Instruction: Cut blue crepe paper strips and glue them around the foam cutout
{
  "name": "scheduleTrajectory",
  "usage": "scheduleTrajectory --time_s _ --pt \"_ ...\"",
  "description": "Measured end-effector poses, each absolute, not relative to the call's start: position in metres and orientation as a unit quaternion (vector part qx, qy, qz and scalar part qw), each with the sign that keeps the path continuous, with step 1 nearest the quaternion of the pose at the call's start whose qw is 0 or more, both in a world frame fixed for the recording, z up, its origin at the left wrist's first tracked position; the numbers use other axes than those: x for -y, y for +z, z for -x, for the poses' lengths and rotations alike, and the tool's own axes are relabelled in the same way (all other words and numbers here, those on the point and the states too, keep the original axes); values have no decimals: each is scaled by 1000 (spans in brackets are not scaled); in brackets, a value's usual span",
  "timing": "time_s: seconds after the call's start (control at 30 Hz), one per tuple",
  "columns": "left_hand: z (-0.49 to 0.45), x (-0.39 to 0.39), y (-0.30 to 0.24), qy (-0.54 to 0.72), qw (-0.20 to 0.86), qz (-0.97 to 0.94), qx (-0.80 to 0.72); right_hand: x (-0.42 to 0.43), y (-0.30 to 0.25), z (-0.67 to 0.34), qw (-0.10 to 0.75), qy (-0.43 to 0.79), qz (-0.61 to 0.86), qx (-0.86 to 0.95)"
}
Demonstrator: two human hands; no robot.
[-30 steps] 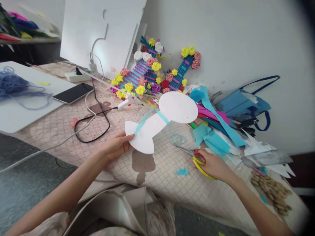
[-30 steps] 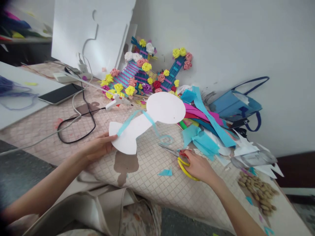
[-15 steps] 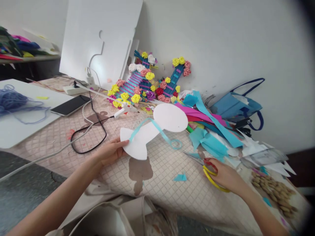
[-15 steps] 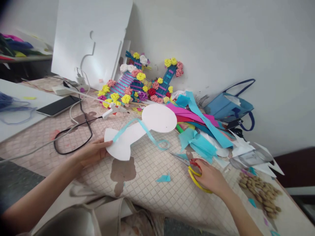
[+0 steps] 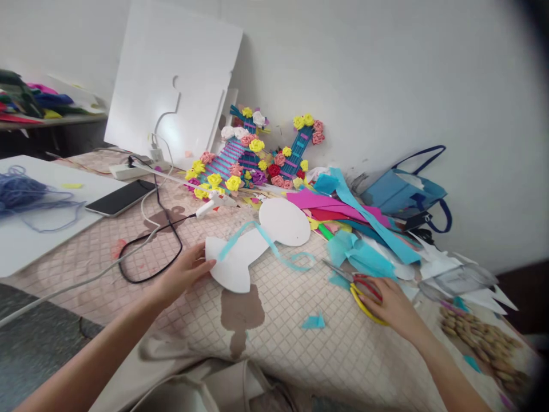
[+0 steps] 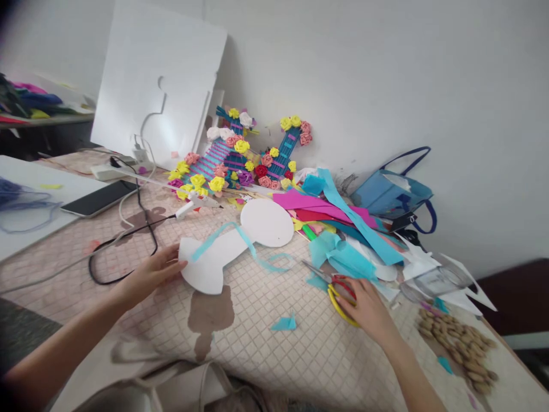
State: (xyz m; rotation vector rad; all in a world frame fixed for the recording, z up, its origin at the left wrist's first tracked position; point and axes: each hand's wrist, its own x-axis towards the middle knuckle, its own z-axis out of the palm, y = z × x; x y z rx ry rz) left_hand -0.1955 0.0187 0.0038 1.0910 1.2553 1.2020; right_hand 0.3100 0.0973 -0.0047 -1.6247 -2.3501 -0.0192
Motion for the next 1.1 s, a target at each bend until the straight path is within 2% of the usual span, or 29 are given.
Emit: scheduleTrajectory --time_s 0.13,0.23,0.43,0.5,0.63,0.83,1.1 --pt "205 -13 -5 459 305 -544 -633 -97 13 -283 190 -39 563 804" --pt "207 -16 -6 419 156 -604 -660 -96 31 -229 214 46 521 825" --pt "192 -51 1 299 44 -713 -632 -111 31 -114 197 128 390 890" --pt "188 -64 4 247 39 -722 -645 -116 25 -95 177 137 377 899" --pt "188 -80 8 208 98 -715 -660 -120 20 -87 181 185 380 888" --pt "201 -89 15 254 142 -741 -605 -123 36 -120 219 483 381 757" --pt "186 -109 21 304 205 -776 -513 -118 61 -147 194 595 323 710"
